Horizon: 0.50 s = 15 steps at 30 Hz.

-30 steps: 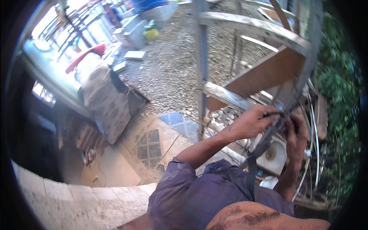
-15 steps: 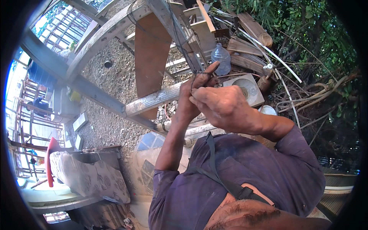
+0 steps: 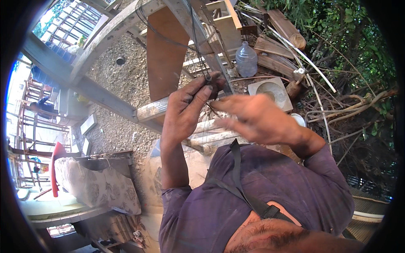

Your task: The person works on a metal ladder structure by hand, twisting and securing thin wires around a vertical support and attaching a length of wire to it.

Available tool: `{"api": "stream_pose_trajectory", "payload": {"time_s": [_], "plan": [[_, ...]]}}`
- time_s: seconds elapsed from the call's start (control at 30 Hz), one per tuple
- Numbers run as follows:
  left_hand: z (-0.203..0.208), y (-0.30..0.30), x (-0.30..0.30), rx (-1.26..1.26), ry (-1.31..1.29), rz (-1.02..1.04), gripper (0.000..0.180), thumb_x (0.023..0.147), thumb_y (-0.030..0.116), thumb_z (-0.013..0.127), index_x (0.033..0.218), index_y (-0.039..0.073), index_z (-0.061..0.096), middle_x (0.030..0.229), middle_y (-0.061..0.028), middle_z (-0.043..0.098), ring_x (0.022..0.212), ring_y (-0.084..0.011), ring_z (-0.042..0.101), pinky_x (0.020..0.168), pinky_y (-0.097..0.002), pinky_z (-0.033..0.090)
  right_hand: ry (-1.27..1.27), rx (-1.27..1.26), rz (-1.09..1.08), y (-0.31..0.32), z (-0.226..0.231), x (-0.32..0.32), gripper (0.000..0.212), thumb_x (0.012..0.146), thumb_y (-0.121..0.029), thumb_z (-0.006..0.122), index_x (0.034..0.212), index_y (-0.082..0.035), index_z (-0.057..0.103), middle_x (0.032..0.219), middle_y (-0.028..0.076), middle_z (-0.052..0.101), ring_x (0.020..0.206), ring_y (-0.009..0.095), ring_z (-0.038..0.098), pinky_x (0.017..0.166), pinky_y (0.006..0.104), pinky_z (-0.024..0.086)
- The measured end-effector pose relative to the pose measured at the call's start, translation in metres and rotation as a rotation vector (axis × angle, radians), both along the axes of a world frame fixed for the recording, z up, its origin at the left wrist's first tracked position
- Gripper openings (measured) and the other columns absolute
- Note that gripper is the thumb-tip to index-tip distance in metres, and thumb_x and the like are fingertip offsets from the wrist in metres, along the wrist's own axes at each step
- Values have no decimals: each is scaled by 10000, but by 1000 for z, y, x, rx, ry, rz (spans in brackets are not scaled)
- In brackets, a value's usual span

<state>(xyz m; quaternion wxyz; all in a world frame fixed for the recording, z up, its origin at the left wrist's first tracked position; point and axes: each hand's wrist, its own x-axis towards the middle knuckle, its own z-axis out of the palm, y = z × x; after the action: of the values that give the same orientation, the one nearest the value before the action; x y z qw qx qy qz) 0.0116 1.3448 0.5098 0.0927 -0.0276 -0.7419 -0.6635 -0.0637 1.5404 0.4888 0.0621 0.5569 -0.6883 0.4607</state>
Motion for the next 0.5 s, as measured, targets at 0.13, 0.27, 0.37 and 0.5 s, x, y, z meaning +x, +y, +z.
{"api": "stream_pose_trajectory", "payload": {"time_s": [0.13,0.27,0.37,0.5], "plan": [[-10,-5,-6,33,54,-70,314,1028,75,557,1304,-56,631,1236,-152,693,1198,-218,614,1039,-355,470,-400,-105,31,-4,1,-16,460,941,-135,705,1348,-1,540,1070,153,724,979,252,719,852,348,576],[-9,-5,-6,-470,187,162,319,977,87,619,1285,88,701,1370,-134,544,1327,-257,444,1107,-383,380,-886,-210,166,-30,-28,-16,480,966,-98,682,1400,-13,494,1068,104,707,961,152,669,834,317,561],[-13,-12,-7,-350,138,91,335,967,96,630,1295,94,697,1372,-117,487,1319,-249,430,1087,-374,389,-1027,-243,310,-38,-37,-17,321,990,-79,649,1292,5,582,1026,51,692,900,71,613,778,255,522],[-20,-9,-10,-294,193,106,336,974,69,626,1306,54,676,1205,-119,613,1145,-187,556,988,-336,458,-1002,-457,272,-46,-48,-22,146,997,-84,642,1112,-2,678,861,12,671,826,67,612,741,234,514]]}}
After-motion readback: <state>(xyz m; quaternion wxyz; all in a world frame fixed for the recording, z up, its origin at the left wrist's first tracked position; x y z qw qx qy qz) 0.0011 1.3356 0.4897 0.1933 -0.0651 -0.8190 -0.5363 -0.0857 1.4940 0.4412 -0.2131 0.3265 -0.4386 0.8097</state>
